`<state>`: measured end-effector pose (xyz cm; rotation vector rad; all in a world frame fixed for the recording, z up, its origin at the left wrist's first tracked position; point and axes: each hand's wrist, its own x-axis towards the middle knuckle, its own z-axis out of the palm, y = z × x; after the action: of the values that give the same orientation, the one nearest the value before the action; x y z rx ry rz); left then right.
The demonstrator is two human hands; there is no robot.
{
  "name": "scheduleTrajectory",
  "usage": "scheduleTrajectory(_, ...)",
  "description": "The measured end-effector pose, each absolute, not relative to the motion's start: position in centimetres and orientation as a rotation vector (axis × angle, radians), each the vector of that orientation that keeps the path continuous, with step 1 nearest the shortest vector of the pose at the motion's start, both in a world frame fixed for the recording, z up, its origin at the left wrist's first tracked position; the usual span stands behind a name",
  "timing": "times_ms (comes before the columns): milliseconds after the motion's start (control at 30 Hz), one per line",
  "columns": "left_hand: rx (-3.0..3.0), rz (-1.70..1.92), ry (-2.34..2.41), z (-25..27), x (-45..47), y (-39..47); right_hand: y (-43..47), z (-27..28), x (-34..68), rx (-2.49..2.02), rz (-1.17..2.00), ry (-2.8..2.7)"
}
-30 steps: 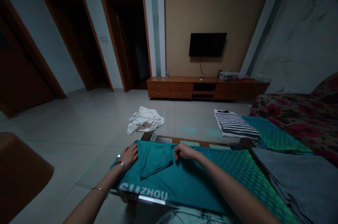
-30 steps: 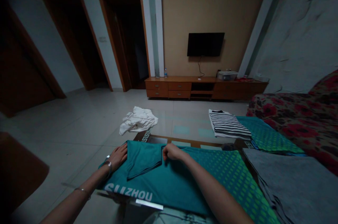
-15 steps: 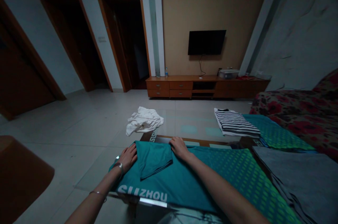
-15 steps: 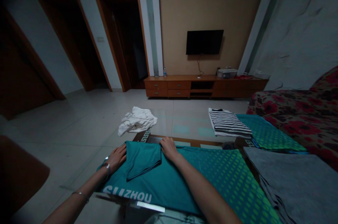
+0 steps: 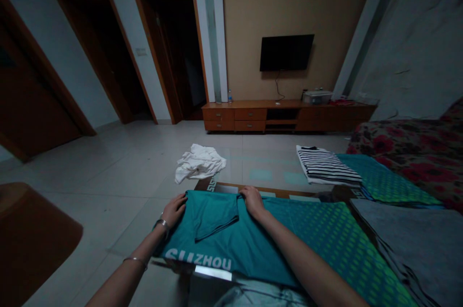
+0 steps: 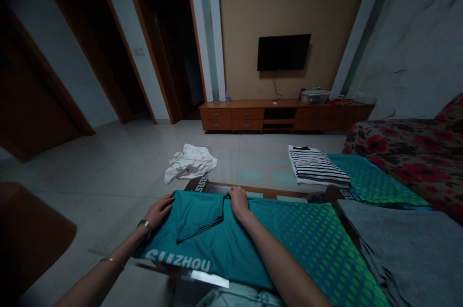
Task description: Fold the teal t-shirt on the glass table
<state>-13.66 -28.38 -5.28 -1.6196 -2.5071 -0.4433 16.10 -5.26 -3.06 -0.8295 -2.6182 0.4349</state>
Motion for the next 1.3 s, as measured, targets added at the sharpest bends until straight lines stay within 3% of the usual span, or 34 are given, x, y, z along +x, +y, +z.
scheduleTrajectory(133,-1.508,-0.452,-2.467,-3.2,-10.7,-26.6,-6.8,-1.9,14.8,-0.805,0.446,-2.572)
scheduleTrajectory(333,-1.688,-0.172,-2.511,-2.1,-2.6,-21.7,-11.7,-2.7,11.3,-0.563,0.451,-2.725)
scheduleTrajectory(500,-1.516,-0.068,-2.721,-3.7,-3.6,-22.6,-12.7,-4.5,11.6,-0.617,0.484,-2.742)
scheduleTrajectory(767,-1.387,-0.275,-2.762,-4.4,-5.7,-24.3,-12.4,-4.4,12.9,-0.596,0.5,-2.682)
scheduleTrajectory(1033,-1.561,-0.401,-2.604,0.8,-3.0,-28.6,-15.0,0.5,17.5,-0.32,0.499,-2.663)
scheduleTrajectory(1167,-1.985,-0.125,-2.471,2.0,1.3,-31.4,-14.3,0.2,19.4,-0.402,0.543,-2.761)
scheduleTrajectory(1300,-2.04,0.165,-2.428,1.9,3.1,-31.7,-13.3,-0.5,19.9,-0.351,0.522,-2.854)
